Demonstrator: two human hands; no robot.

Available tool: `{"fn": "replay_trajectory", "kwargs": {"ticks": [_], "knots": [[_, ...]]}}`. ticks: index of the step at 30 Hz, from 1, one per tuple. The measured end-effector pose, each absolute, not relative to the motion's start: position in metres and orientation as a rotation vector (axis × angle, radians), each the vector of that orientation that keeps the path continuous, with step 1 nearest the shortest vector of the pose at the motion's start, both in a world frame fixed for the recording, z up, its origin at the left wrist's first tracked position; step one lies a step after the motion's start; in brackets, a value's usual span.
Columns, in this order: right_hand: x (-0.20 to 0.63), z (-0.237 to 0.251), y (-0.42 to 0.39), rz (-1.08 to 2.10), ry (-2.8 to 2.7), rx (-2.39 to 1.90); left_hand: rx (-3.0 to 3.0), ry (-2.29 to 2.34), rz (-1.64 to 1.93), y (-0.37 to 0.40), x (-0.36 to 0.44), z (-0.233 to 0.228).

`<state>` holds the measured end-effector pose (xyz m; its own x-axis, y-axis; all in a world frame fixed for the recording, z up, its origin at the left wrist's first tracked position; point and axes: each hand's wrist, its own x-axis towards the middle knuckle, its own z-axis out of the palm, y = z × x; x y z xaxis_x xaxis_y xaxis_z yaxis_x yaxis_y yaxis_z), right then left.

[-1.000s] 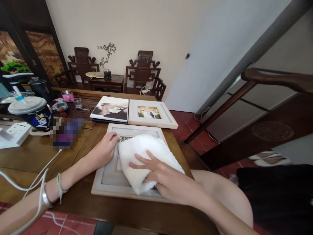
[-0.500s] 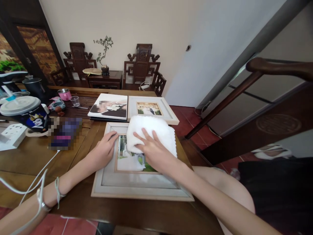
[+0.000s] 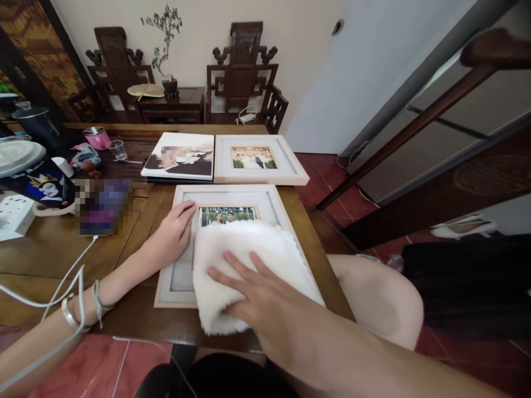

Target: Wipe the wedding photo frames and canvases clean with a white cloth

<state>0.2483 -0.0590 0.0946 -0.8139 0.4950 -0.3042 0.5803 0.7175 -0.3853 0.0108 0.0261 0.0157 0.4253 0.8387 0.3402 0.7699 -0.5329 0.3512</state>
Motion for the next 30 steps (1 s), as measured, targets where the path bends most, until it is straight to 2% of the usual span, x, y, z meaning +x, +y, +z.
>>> {"fn": "replay_trajectory", "kwargs": {"ticks": [3, 7, 9, 15, 23, 27, 30], "knots": [[0.24, 0.077, -0.03, -0.537, 2.812, 1.016, 2.553, 1.414, 0.707, 0.028, 0.009, 0.018], [0.233, 0.061, 0.019, -0.134, 2.869, 1.277, 2.573, 1.386, 0.675, 0.029, 0.007, 0.021], [0.228, 0.06, 0.036, -0.064, 2.827, 1.304, 2.572, 1.383, 0.669, 0.028, 0.006, 0.023], [0.221, 0.073, 0.015, -0.157, 2.779, 1.18, 2.522, 1.422, 0.677, 0.027, 0.007, 0.025], [0.253, 0.091, -0.064, -0.651, 2.756, 0.667, 2.524, 1.431, 0.667, 0.023, 0.011, 0.025], [0.255, 0.087, -0.061, -0.719, 2.834, 0.68, 2.514, 1.413, 0.663, 0.022, 0.011, 0.029], [0.251, 0.079, -0.036, -0.608, 2.895, 0.832, 2.512, 1.406, 0.632, 0.023, 0.009, 0.03]]}}
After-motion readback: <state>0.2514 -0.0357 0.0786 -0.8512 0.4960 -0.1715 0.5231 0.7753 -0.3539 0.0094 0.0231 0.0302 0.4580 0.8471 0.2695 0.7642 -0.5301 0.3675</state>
